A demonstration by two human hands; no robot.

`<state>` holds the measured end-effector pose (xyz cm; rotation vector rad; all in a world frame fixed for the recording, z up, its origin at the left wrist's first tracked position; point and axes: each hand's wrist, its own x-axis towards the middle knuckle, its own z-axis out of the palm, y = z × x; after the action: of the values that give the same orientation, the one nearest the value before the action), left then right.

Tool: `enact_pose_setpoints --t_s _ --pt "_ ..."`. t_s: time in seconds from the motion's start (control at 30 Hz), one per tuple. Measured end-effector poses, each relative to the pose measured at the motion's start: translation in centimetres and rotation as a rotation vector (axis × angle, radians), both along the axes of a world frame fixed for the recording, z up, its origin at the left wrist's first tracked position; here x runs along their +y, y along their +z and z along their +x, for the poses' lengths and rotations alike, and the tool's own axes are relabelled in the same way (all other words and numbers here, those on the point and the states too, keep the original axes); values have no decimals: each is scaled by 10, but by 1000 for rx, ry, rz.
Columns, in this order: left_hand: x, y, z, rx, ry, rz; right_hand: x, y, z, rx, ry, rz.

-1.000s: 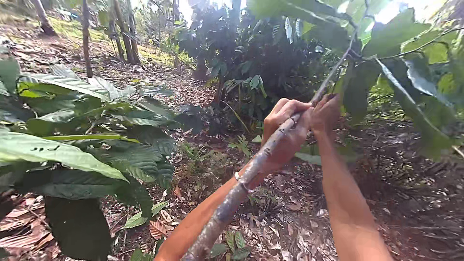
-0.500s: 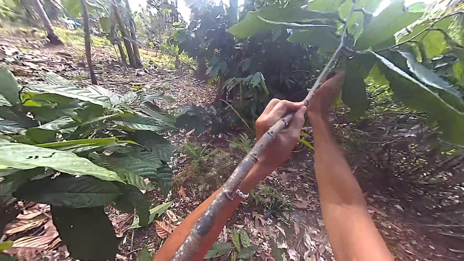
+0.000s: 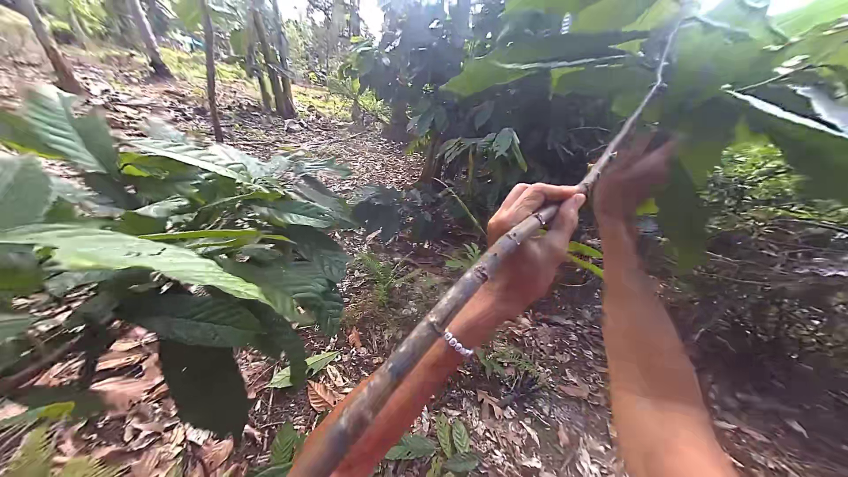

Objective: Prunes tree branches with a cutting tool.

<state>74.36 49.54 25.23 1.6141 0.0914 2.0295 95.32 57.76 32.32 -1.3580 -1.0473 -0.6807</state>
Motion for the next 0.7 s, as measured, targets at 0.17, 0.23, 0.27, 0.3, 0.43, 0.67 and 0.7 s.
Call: enact_pose_setpoints --t_s 0.17,0.23,0.27,0.3,0.43,0.67,0.7 --pt "6 7 -30 79 -15 -228 -13 -109 -16 342 540 111" --pt "-7 -7 -61 281 32 -333 -9 -178 -37 519 651 -110" --pt "-11 -19 -76 327 38 -363 -10 -215 -51 562 643 -299" --pt "-14 -34 -91 350 42 -390 -15 -252 -67 581 622 -534" --pt "-37 -123 -173 391 138 -609 -41 -376 -128 486 680 -1270" --pt "-119 -229 -346 193 672 -1111 -46 -396 -252 -177 944 -1435" --pt "-136 -234 -365 149 752 -1117 -50 -382 -275 -274 981 -1383"
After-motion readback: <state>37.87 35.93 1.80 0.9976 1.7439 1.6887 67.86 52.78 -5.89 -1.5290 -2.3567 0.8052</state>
